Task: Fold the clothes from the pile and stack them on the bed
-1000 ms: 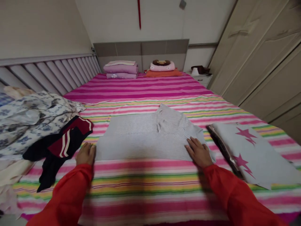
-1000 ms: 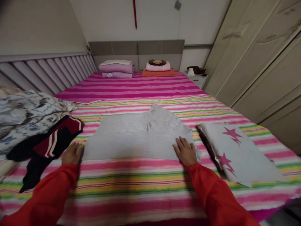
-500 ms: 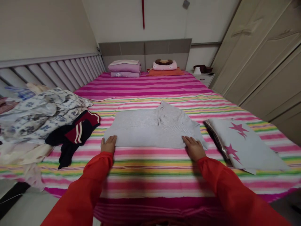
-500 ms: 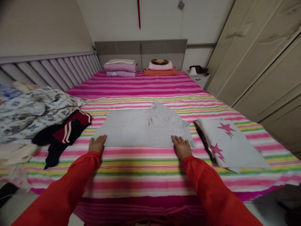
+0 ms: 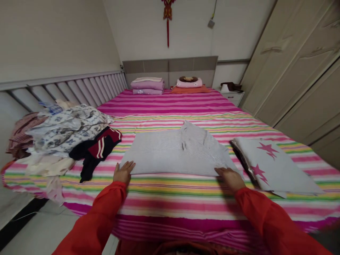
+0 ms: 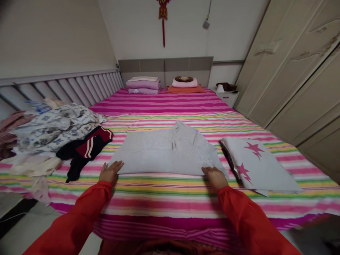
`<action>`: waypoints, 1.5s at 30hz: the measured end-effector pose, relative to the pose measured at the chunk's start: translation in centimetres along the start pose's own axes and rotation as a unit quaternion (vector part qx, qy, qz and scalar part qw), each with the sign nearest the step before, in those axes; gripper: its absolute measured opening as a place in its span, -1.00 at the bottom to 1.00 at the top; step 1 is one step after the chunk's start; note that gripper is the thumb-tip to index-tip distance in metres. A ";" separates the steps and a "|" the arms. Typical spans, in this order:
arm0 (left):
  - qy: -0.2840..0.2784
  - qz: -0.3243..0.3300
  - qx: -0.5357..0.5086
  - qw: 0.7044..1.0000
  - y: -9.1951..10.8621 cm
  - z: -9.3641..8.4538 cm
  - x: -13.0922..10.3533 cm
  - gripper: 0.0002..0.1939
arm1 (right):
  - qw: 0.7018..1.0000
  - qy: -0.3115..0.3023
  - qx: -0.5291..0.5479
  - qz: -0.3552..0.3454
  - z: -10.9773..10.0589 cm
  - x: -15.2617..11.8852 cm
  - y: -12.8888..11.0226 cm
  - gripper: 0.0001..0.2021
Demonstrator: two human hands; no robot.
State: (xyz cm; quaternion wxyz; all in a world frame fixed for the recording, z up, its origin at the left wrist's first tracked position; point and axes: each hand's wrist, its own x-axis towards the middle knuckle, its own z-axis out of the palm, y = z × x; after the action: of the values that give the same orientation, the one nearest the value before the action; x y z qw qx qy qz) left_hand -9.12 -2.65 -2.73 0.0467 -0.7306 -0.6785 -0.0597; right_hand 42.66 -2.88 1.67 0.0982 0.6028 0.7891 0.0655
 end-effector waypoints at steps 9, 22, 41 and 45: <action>0.008 0.022 0.039 0.999 0.1 0.3 -7.1 -0.17 | 0.984 0.149 0.085 -0.058 6.0 -8.3 -0.1 -0.44; 0.023 0.015 -0.060 0.998 5.8 1.2 -5.7 -0.48 | 0.984 0.130 0.120 -0.007 5.9 -9.3 -2.1 -0.61; -0.006 0.098 -0.121 0.988 13.9 2.7 0.8 -0.47 | 0.900 0.268 0.309 0.151 8.4 -5.9 0.7 -0.47; -0.013 0.036 -0.110 0.993 12.5 2.0 2.3 -0.49 | 0.888 0.214 0.364 0.182 7.8 -5.5 0.6 -0.48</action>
State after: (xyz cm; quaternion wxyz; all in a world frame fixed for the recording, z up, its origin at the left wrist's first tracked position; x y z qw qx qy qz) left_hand 3.52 -1.01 -4.15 -0.0402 -0.7557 -0.6421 -0.1227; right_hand 46.43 -8.11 -5.39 -0.3130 0.7006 0.6361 -0.0817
